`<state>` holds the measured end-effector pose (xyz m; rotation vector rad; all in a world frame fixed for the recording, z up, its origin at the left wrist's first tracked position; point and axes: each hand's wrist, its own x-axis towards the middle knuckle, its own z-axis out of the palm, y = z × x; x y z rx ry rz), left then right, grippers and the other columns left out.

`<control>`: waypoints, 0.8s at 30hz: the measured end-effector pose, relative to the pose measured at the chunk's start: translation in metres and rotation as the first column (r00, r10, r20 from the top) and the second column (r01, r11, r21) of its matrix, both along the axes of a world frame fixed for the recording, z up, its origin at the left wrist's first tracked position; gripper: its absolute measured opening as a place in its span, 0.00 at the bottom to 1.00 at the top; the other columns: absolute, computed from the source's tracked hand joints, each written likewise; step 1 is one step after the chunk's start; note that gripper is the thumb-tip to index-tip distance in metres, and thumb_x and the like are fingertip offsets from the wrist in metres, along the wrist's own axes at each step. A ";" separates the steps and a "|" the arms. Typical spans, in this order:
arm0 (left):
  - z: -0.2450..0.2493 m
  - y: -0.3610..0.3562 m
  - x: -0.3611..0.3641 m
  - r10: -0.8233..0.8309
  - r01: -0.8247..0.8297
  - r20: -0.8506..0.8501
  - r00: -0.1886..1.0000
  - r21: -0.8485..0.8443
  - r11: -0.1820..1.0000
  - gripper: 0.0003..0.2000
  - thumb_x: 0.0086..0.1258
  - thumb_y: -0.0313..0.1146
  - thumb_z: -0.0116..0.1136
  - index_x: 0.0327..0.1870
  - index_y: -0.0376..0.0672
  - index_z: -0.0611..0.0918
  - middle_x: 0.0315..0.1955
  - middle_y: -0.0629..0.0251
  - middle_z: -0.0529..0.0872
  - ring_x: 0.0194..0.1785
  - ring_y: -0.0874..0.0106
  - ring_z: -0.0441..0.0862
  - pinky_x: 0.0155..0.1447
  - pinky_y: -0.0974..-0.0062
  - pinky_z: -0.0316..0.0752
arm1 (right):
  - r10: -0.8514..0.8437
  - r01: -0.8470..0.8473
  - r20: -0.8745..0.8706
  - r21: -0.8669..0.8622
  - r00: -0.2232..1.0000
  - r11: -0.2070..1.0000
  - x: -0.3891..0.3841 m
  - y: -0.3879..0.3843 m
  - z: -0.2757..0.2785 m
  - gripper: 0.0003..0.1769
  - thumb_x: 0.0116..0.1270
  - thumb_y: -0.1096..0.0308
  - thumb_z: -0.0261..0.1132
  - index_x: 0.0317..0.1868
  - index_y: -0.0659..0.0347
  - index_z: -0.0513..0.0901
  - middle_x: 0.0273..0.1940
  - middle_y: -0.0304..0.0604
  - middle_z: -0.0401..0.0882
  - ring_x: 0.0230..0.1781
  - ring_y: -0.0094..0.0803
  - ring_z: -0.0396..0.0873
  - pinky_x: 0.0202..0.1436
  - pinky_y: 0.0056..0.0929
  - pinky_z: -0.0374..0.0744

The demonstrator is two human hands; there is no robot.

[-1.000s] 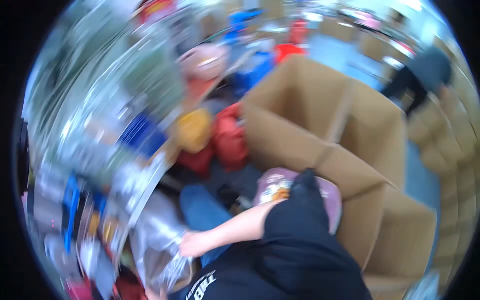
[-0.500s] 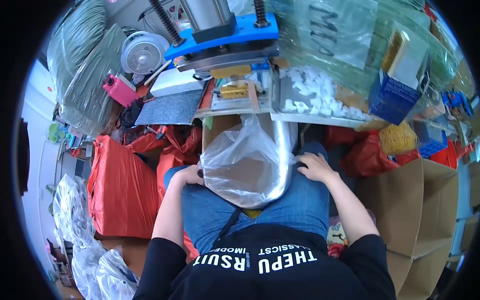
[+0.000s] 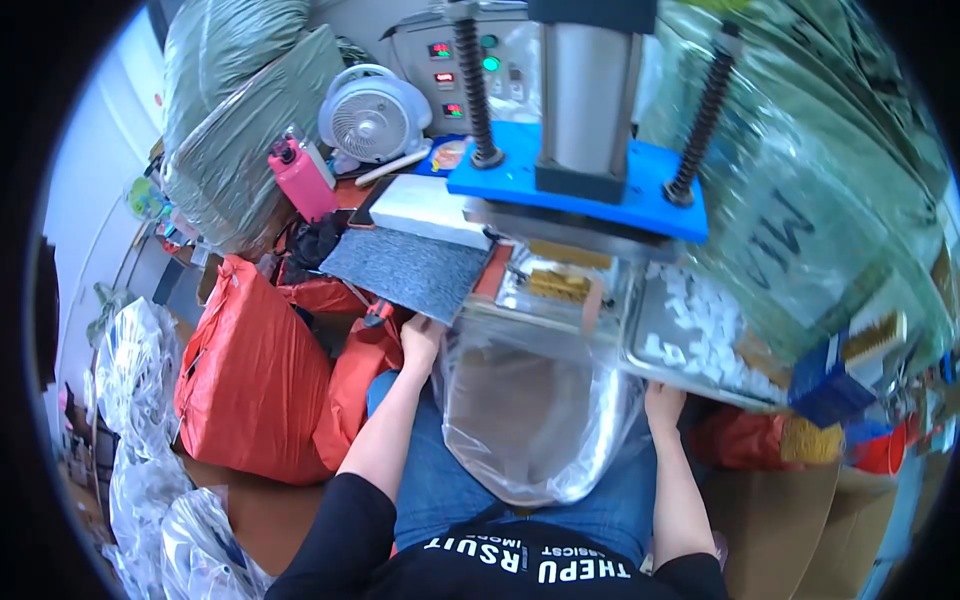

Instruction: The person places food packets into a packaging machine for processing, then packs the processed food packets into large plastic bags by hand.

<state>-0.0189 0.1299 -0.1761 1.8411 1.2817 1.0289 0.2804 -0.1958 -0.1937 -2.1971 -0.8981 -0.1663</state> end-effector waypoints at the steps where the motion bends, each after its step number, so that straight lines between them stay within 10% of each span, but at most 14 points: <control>1: 0.002 0.014 0.006 -0.049 0.049 0.017 0.999 -0.037 0.998 0.11 0.63 0.36 0.57 0.40 0.41 0.86 0.31 0.49 0.87 0.38 0.54 0.86 0.43 0.61 0.78 | 0.017 -0.006 0.190 -0.062 0.982 0.998 0.007 0.005 -0.003 0.14 0.65 0.65 0.59 0.45 0.67 0.81 0.47 0.59 0.80 0.49 0.60 0.75 0.52 0.50 0.71; 2: 0.002 0.022 0.013 -0.016 -0.005 -0.314 0.949 -0.068 0.998 0.17 0.69 0.39 0.51 0.53 0.43 0.82 0.47 0.48 0.85 0.53 0.58 0.83 0.56 0.63 0.75 | 0.043 0.004 0.374 -0.124 0.926 0.992 0.012 0.010 -0.007 0.16 0.65 0.64 0.59 0.48 0.66 0.80 0.50 0.59 0.79 0.54 0.61 0.73 0.56 0.52 0.68; 4: -0.027 0.043 0.030 -0.124 0.086 -0.325 0.937 -0.129 0.988 0.19 0.72 0.40 0.44 0.60 0.43 0.76 0.56 0.51 0.77 0.61 0.59 0.73 0.64 0.63 0.65 | 0.031 0.119 0.450 -0.301 0.893 0.946 0.011 0.020 0.004 0.22 0.62 0.60 0.61 0.56 0.58 0.78 0.52 0.53 0.79 0.53 0.58 0.73 0.58 0.55 0.68; 8: -0.137 0.088 0.075 -0.543 0.655 0.453 0.707 -0.129 0.745 0.25 0.78 0.44 0.32 0.72 0.44 0.63 0.73 0.57 0.60 0.76 0.61 0.54 0.78 0.63 0.45 | 0.180 0.152 0.707 -0.379 0.684 0.913 0.023 0.028 0.005 0.20 0.58 0.55 0.63 0.47 0.57 0.83 0.40 0.49 0.79 0.38 0.51 0.75 0.43 0.52 0.71; 11: -0.083 0.079 0.099 -0.425 0.590 0.562 0.710 -0.143 0.795 0.22 0.75 0.41 0.39 0.67 0.43 0.68 0.66 0.58 0.66 0.70 0.62 0.60 0.73 0.64 0.52 | 0.170 0.100 0.810 -0.270 0.561 0.958 0.046 0.033 -0.012 0.17 0.59 0.55 0.61 0.43 0.56 0.83 0.36 0.46 0.76 0.33 0.47 0.73 0.37 0.47 0.69; 21: -0.049 0.068 0.000 -0.491 0.705 0.580 0.650 -0.221 0.673 0.14 0.65 0.32 0.60 0.51 0.41 0.83 0.45 0.61 0.85 0.52 0.65 0.81 0.55 0.69 0.74 | 0.249 -0.039 0.353 -0.509 0.902 0.860 0.040 -0.006 -0.013 0.17 0.59 0.56 0.61 0.44 0.57 0.82 0.36 0.46 0.77 0.34 0.46 0.74 0.38 0.46 0.69; 22: -0.049 0.059 -0.043 -0.442 0.656 0.546 0.711 -0.291 0.696 0.13 0.64 0.31 0.62 0.49 0.40 0.84 0.42 0.61 0.87 0.50 0.65 0.83 0.54 0.70 0.76 | 0.251 -0.045 0.328 -0.524 0.911 0.850 0.038 -0.009 -0.012 0.17 0.59 0.56 0.61 0.44 0.57 0.82 0.37 0.46 0.77 0.34 0.46 0.74 0.38 0.46 0.69; 23: -0.050 0.042 -0.068 -0.072 0.186 0.242 0.967 -0.491 0.851 0.09 0.65 0.35 0.60 0.36 0.39 0.86 0.25 0.69 0.85 0.31 0.70 0.83 0.35 0.73 0.77 | 0.247 -0.045 0.313 -0.534 0.917 0.844 0.037 -0.011 -0.011 0.17 0.59 0.56 0.61 0.44 0.57 0.82 0.37 0.46 0.77 0.34 0.46 0.74 0.39 0.46 0.69; 24: -0.080 0.043 -0.112 -0.277 0.202 0.049 0.959 -0.806 0.557 0.13 0.68 0.40 0.55 0.40 0.39 0.85 0.26 0.64 0.84 0.31 0.68 0.82 0.35 0.69 0.76 | 0.244 -0.046 0.299 -0.543 0.922 0.838 0.037 -0.013 -0.012 0.17 0.59 0.56 0.61 0.44 0.57 0.82 0.37 0.46 0.77 0.34 0.46 0.74 0.39 0.46 0.69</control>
